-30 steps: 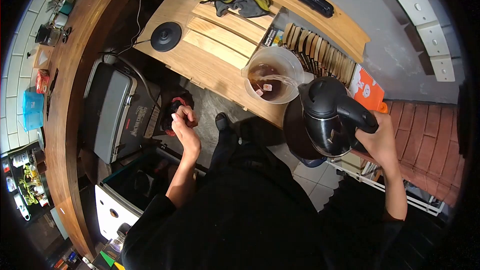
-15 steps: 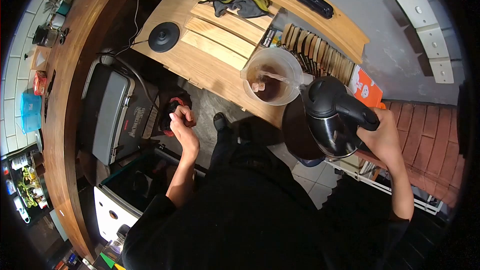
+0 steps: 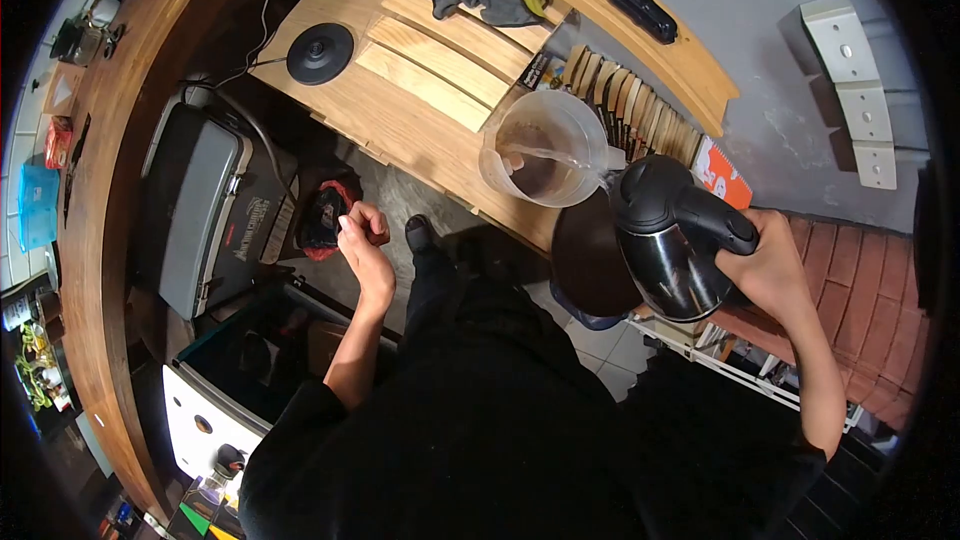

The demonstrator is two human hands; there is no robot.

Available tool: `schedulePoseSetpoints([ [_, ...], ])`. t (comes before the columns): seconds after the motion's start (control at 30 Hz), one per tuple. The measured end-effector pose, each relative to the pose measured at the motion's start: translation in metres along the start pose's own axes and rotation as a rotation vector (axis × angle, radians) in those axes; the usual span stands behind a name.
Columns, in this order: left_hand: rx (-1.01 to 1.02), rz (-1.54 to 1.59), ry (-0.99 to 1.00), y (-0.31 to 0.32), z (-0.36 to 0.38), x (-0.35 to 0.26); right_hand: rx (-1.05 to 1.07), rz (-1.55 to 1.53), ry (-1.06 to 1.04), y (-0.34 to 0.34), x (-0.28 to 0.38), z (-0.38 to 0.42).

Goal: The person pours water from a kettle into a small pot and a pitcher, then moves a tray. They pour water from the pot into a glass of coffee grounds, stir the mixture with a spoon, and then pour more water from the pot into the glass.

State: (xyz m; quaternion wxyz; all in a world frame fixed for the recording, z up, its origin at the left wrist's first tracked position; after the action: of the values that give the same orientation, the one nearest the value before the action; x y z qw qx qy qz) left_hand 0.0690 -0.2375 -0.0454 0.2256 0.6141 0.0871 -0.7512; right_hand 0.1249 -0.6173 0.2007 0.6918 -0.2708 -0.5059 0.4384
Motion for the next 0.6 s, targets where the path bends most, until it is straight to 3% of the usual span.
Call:
schedulePoseSetpoints([
  [0.6, -0.073, 0.049, -0.020, -0.019, 0.004, 0.013, 0.104, 0.160, 0.053, -0.003, 0.018, -0.009],
])
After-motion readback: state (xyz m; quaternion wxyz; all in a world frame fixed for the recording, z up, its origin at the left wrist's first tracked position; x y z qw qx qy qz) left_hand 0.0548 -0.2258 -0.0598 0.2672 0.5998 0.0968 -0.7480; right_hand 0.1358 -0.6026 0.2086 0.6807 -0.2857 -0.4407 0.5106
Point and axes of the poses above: each hand's wrist, its own z-axis away from the middle knuckle, its own y-axis out of the palm, x = y × z, the point moved 7 cm from there along -z, towards the middle knuckle, and after that the axes turned 11 degrees about -y, right-handed, at the moved point
